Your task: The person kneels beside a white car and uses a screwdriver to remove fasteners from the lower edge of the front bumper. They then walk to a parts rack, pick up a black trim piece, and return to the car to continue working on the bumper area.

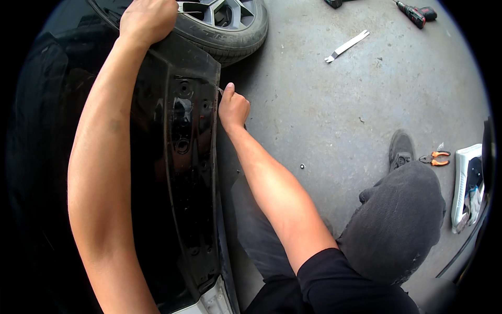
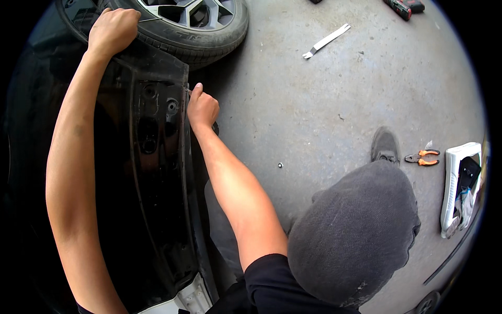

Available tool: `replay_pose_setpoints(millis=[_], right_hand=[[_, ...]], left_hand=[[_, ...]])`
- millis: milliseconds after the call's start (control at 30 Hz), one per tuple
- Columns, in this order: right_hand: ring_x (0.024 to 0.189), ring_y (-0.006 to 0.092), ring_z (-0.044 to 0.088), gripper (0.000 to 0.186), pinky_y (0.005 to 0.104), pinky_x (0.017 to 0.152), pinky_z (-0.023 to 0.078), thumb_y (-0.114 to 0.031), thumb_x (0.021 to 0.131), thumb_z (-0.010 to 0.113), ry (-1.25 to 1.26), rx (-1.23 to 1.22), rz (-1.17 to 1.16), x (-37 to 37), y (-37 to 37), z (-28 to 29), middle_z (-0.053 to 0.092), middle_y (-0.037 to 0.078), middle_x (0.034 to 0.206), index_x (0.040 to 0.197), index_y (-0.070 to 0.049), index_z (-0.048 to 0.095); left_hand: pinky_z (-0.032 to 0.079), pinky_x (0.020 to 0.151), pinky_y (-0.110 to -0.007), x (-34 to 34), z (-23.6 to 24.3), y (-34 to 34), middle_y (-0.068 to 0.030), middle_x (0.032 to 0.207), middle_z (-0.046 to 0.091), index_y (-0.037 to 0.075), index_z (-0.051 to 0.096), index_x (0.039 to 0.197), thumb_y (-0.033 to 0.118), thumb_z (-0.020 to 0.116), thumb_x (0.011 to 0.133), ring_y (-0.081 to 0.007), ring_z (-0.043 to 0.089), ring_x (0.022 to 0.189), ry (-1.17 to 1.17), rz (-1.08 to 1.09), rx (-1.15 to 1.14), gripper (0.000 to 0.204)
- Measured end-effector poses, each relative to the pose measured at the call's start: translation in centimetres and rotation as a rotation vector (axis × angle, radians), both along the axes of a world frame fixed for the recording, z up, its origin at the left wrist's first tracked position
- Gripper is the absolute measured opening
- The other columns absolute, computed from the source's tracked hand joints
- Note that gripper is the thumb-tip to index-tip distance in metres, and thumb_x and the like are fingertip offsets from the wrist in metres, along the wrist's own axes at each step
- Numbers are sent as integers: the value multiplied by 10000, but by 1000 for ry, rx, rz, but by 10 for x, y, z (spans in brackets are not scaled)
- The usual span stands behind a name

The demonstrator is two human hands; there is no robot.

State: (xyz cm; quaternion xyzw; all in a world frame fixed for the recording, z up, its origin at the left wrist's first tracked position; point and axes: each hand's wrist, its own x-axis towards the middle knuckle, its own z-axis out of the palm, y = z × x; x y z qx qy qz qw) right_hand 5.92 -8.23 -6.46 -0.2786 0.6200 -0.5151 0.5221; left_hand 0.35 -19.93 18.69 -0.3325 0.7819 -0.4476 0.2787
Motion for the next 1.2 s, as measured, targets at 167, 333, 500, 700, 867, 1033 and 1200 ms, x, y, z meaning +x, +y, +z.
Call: replay_pose_setpoints(millis=[167, 333, 500, 700, 867, 1033, 1200], right_hand=[[703, 414, 622, 564, 481, 699, 486, -381, 957, 346, 2, -12, -18, -3, -4, -2, 627, 236, 684, 714, -22, 707], [694, 432, 607, 578, 491, 685, 471, -394, 953, 349, -7, -63, -36, -3, -5, -2, 609, 249, 673, 693, 2, 680], [662, 428, 610, 553, 489, 659, 484, -382, 945, 383, -2, -120, -80, 1, -9, -8, 607, 247, 663, 678, -2, 683], [639, 429, 604, 552, 493, 630, 477, -361, 937, 419, 53, -186, -97, 2, -16, -13, 591, 252, 640, 611, 29, 633], [624, 420, 605, 547, 483, 624, 485, -361, 930, 430, 96, -179, -133, 2, -14, -10, 593, 241, 628, 595, 26, 623], [614, 410, 607, 531, 475, 614, 493, -346, 924, 445, 158, -208, -126, 0, -12, -12, 601, 227, 628, 580, 20, 615], [603, 408, 607, 523, 481, 604, 493, -335, 922, 452, 188, -255, -140, 1, -11, -16, 602, 221, 624, 570, 18, 608]], left_hand=[[461, 826, -424, -8, -1, 2, -172, 729, 656, 56, 673, 774, 56, 474, 752, -333, 647, 761, -6, 18, -9, 201], [461, 824, -424, -6, 0, 2, -180, 731, 656, 54, 674, 774, 60, 475, 754, -335, 648, 758, -14, 24, -6, 200], [461, 816, -421, -10, -1, 5, -181, 736, 657, 53, 680, 785, 59, 478, 757, -336, 648, 756, -17, 34, -16, 204], [446, 863, -390, -25, -4, 15, -158, 760, 679, 57, 700, 706, 137, 504, 756, -288, 663, 771, 56, 175, -88, 217], [455, 830, -408, -10, -1, 5, -170, 741, 665, 53, 690, 767, 85, 487, 761, -320, 654, 761, 44, 32, -24, 206], [461, 812, -411, -6, 0, 1, -174, 732, 659, 55, 688, 801, 56, 481, 758, -331, 651, 761, -20, 48, -4, 211], [458, 822, -422, -8, -1, 1, -175, 734, 659, 56, 684, 789, 58, 474, 762, -328, 652, 768, 6, 52, -6, 212]])
